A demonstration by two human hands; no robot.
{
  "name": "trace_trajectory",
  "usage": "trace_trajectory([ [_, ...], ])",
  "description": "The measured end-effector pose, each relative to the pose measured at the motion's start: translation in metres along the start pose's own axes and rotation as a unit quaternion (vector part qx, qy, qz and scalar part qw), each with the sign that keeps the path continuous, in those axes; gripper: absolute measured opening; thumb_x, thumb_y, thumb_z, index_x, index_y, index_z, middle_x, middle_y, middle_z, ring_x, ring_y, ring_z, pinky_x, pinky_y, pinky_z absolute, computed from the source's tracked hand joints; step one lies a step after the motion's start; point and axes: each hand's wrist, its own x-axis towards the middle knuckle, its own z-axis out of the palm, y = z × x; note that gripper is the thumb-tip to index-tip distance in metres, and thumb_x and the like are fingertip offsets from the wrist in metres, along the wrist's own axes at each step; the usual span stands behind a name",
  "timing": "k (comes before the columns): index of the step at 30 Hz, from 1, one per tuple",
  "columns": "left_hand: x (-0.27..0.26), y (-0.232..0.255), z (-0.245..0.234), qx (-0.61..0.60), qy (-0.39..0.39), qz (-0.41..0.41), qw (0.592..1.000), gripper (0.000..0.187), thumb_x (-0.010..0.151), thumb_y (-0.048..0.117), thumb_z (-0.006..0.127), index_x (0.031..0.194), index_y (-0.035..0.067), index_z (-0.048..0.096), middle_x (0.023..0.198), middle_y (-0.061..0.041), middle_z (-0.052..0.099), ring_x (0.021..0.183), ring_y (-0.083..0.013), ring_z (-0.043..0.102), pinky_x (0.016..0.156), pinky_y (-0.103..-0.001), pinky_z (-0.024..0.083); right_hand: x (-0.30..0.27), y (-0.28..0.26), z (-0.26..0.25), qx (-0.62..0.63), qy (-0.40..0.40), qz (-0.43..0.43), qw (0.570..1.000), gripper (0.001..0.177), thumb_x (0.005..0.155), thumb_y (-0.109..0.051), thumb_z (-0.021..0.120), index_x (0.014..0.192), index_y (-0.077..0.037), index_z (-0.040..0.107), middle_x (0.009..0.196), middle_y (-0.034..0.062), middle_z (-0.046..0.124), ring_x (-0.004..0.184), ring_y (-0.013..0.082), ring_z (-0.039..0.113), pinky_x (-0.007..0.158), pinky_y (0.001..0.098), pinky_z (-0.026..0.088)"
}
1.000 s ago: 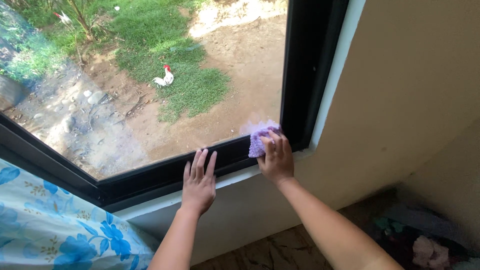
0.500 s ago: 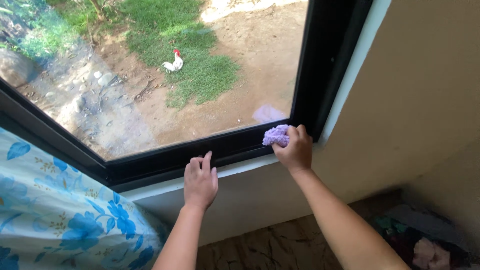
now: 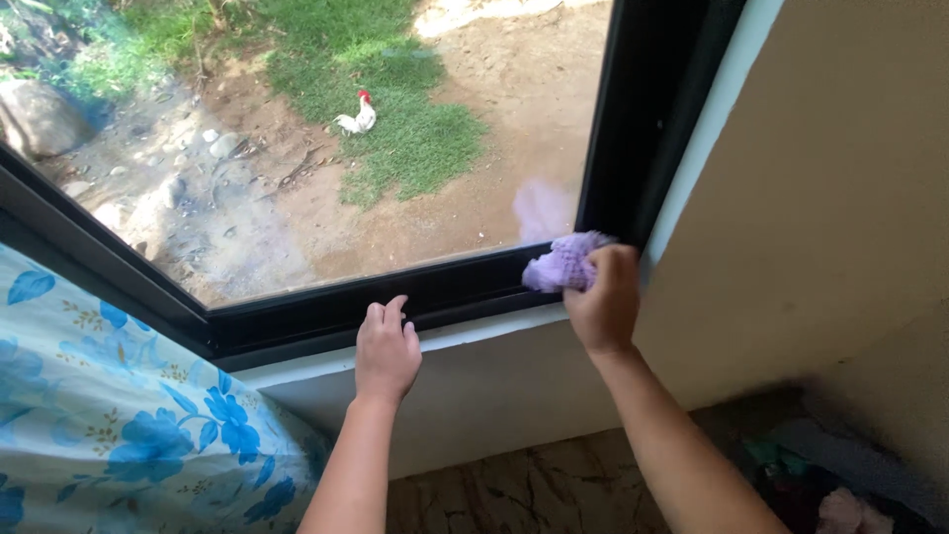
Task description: Washing a cloth in a bucket and using it to clean window glass and frames.
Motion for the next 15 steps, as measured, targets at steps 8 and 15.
trace_trajectory([
  [8, -0.001, 0.002, 0.002, -0.017, 0.011, -0.013, 1.0, 0.042, 0.088, 0.01, 0.064, 0.129, 0.004, 0.059, 0.108, -0.016, 0.058, 0.101, -0.0346, 0.063, 0.09, -0.045, 0.051, -0.009, 0.001, 0.007, -0.079, 0.039, -0.11, 0.99, 0.046, 0.077, -0.005, 0.076, 0.115, -0.002, 0.049, 0.126, 0.0208, 0.052, 0.116, 0.0424, 0.054, 0.1, 0.0521, 0.044],
  [15, -0.001, 0.007, 0.003, -0.02, 0.018, -0.017, 0.999, 0.04, 0.087, 0.009, 0.064, 0.127, 0.006, 0.061, 0.105, -0.014, 0.059, 0.099, -0.0327, 0.063, 0.089, -0.044, 0.052, -0.024, 0.012, 0.0, -0.21, -0.025, -0.162, 0.964, 0.072, 0.081, -0.048, 0.072, 0.128, 0.002, 0.05, 0.125, 0.0296, 0.05, 0.111, 0.0433, 0.057, 0.094, 0.0541, 0.048],
])
